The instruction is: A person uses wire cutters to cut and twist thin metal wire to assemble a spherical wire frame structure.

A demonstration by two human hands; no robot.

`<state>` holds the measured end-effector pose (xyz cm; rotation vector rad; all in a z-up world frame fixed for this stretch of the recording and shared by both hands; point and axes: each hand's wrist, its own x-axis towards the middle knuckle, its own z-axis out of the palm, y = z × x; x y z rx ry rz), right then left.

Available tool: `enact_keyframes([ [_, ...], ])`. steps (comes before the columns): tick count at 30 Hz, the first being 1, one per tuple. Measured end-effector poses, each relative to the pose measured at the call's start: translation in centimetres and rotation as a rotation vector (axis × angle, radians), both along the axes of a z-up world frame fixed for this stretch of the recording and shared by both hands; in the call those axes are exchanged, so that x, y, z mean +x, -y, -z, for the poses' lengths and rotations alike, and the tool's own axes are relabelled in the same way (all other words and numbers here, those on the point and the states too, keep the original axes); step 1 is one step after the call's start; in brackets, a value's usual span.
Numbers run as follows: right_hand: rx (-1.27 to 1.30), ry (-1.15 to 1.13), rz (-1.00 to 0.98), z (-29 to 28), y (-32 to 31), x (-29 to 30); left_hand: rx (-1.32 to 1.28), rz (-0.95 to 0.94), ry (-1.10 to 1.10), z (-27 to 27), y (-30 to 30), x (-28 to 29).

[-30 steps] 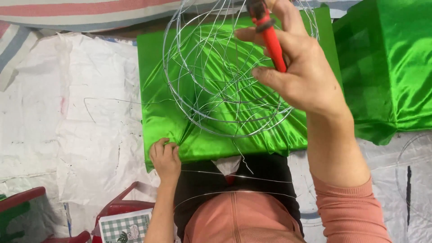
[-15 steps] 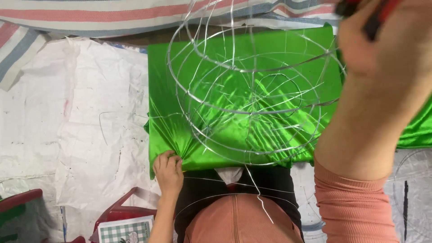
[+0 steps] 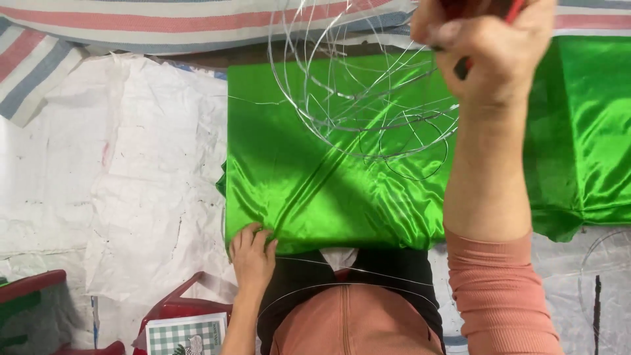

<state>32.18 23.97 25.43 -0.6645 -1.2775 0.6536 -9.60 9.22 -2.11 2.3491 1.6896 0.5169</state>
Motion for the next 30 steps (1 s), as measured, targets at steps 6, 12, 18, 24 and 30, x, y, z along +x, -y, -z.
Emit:
enact_keyframes([
  [6,-0.104,-0.061,-0.108,5.1,1.0,2.4,-0.115,0.290,0.342,-3.9,-1.3,6.2],
  [12,-0.132,-0.082,-0.131,6.9,3.6,3.4,-0.540,0.192,0.569,-3.9,-6.8,14.0],
  [18,-0.163,0.054,0.007,5.6,7.3,2.9,-0.725,0.164,0.823,0.4,-7.1,15.8],
  [24,-0.190,-0.012,0.055,9.8,16.4,2.6,-1.073,-0.056,1.139,-0.4,-4.8,18.0],
  [30,-0.586,0.472,-0.027,14.8,22.0,-1.0,-1.184,-0.299,1.489,0.9,-2.7,19.5],
])
